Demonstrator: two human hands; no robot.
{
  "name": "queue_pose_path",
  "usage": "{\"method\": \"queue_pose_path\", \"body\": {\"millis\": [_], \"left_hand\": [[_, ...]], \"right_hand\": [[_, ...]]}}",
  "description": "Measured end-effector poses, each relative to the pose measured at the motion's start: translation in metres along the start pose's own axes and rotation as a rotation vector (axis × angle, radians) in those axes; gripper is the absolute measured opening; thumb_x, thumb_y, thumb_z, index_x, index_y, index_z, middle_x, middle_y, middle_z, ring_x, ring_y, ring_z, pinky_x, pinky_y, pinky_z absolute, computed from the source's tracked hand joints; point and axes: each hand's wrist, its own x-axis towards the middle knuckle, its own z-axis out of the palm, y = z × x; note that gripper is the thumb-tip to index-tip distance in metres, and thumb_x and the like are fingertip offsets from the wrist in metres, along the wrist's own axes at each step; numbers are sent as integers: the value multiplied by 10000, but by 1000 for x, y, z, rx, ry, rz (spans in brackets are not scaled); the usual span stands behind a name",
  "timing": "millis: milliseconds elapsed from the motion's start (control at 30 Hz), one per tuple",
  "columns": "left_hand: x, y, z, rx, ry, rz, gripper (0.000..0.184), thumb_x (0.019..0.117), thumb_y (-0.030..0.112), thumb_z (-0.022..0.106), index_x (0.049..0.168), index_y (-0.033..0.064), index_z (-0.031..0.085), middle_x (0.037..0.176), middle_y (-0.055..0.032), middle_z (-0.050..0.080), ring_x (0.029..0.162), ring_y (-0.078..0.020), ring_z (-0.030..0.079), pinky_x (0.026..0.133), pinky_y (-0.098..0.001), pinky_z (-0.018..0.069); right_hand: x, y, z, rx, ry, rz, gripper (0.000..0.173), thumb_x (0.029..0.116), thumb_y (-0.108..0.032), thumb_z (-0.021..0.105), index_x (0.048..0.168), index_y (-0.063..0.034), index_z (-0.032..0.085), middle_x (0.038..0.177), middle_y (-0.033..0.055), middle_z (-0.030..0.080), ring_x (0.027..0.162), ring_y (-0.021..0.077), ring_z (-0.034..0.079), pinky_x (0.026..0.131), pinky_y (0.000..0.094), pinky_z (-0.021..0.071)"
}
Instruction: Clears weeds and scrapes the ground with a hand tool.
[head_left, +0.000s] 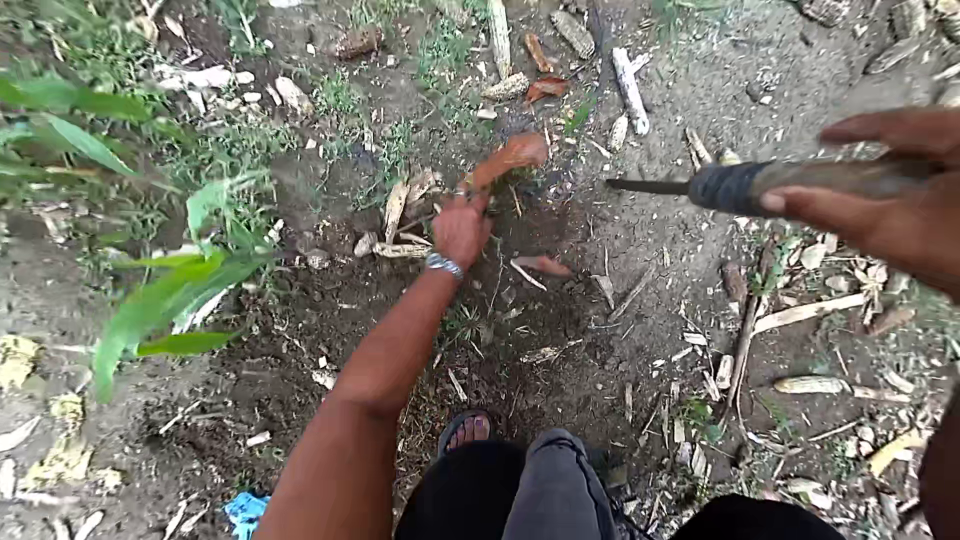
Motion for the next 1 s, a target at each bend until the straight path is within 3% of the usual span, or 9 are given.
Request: {"method": "queue_pose_path", "body": {"millis": [33,133,333,500,600,667,800,900,1000], "left_hand": [[15,20,-5,33,-115,-19,581,1009,330,681,1541,189,497,1575,-316,386,1319,-524,531,986,-667,511],[42,33,27,81,9,107,474,958,304,725,1406,174,639,1498,-355,451,1182,-566,602,811,-665,578],[10,4,14,160,-362,224,491,944,179,648,1430,125,608,1520,-308,472,1221,-521,606,933,-673,537],[-16,-68,-21,-63,119,-23,398,831,152,797,1223,104,749,1557,-280,446,1417,-534,415,1045,-721,437],[5,-95,-28,-83,301,-159,448,939,375,692,1359,220,690,1675,-245,276,1542,-547,168,1068,-852,244],[2,-88,-25,-53,244,-162,566,963,511,651,1479,286,589,1662,-234,317,1539,-567,147,1050,-897,183],[-62,-66,26,84,-72,8,925,720,818,710,1530,434,481,1639,-198,375,1523,-557,202,1060,-878,240],[-119,-45,30,96,-434,-14,594,984,355,666,1535,458,468,1719,-86,268,1588,-463,126,1138,-822,199],[-176,-42,26,91,-149,-91,381,1104,347,439,1417,283,645,1592,-75,496,1524,-394,354,1218,-634,274]], "right_hand": [[-1,-16,-4,-35,2,-13,680,855,-690,643,1249,-136,679,915,291,681,763,535,639,616,734,444],[5,-68,-23,-157,-46,-19,431,882,-444,761,1112,-80,741,860,250,690,715,517,653,565,702,456],[26,-81,-28,-181,-214,30,350,881,-422,770,1033,-108,750,876,191,699,745,435,680,598,638,502],[5,-60,-23,-122,-218,30,378,882,-409,781,1077,-88,740,890,222,685,740,474,669,578,670,487],[-3,-50,-19,-96,-155,-9,419,874,-420,770,1113,-78,737,892,252,683,735,514,658,570,708,463],[8,-39,-23,-69,-142,-28,433,893,-451,748,1133,-91,741,915,276,692,771,548,655,596,744,452],[47,-26,-23,-83,-159,-120,454,892,-486,750,1115,-91,732,884,275,694,777,544,659,599,743,459],[73,-55,-33,-160,-177,-227,361,892,-415,773,1008,-76,728,813,240,674,729,507,656,552,681,462],[93,-81,-42,-235,-215,-324,312,896,-394,771,942,-89,723,766,212,664,707,479,659,527,639,462]]}}
